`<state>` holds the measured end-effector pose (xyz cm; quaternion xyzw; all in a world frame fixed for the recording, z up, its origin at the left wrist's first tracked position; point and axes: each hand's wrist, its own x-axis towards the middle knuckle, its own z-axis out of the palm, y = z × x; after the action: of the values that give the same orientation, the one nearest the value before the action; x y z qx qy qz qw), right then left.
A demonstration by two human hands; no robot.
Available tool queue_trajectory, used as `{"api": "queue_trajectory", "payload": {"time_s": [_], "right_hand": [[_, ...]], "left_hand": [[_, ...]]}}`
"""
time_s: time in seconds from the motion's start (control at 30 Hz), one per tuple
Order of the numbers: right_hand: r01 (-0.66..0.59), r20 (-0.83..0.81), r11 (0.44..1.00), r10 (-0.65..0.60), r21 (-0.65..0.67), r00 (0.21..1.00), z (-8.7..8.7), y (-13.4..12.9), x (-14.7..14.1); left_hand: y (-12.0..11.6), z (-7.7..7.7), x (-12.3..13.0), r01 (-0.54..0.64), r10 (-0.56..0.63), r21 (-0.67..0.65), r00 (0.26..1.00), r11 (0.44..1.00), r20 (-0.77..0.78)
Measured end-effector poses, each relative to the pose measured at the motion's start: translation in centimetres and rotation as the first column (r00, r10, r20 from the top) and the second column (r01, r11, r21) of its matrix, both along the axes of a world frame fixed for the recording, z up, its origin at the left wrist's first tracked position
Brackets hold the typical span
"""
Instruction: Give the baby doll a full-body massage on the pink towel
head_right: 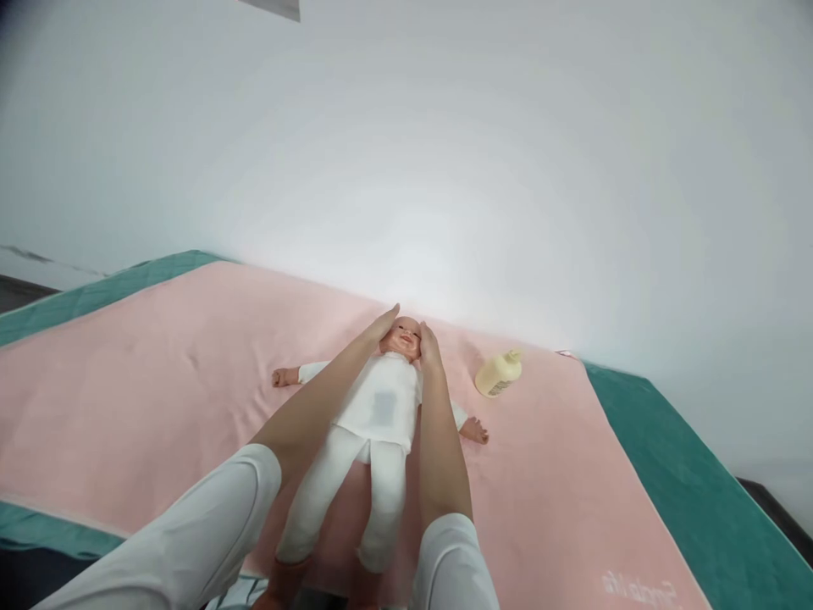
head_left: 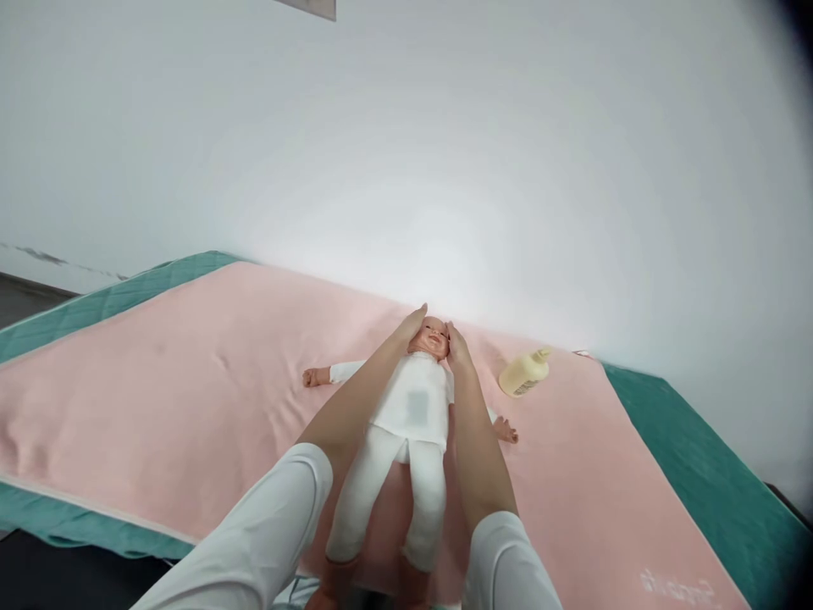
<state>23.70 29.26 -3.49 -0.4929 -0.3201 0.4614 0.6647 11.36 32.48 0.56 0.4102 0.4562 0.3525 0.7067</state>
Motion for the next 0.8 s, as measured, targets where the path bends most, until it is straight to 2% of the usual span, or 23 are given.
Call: {"api": "queue_trajectory", "payload": {"time_s": [0.07, 0.13, 0.27, 0.4, 0.53, 0.8], "right_hand": [[-0.024, -0.022, 1.0, 0.023, -0.005, 0.999, 0.0, -0.3, -0.5], [-0.037, -0.053, 0.999, 0.037, -0.014, 0.998, 0.0, -0.5, -0.8], [-0.036, -0.074, 0.999, 0.037, 0.007, 0.997, -0.4, -0.9, -1.1], [0.03, -0.03, 1.0, -0.03, 0.007, 0.999, -0.9, -1.0, -1.2], [0.078, 0.014, 0.997, -0.078, -0.02, 0.997, -1.0, -0.9, -1.7], [0.102, 0.103, 0.994, -0.097, -0.039, 0.99, -0.9, -1.0, -2.2]], "left_hand": [[-0.4, -0.2, -0.1, 0.098, -0.096, -0.048, 0.995, 0.994, 0.032], [-0.7, -0.6, -0.2, 0.135, -0.131, -0.057, 0.988, 0.989, 0.078], [-0.7, -1.8, -0.5, 0.089, -0.087, -0.007, 0.981, 0.996, 0.173], [-0.7, -2.9, -1.0, -0.028, 0.003, 0.101, 0.969, 0.994, 0.247], [-0.7, -3.5, -1.3, -0.118, 0.082, 0.137, 0.966, 0.983, 0.245], [-0.6, -4.0, -1.8, -0.1, 0.062, 0.16, 0.972, 0.982, 0.226]]}}
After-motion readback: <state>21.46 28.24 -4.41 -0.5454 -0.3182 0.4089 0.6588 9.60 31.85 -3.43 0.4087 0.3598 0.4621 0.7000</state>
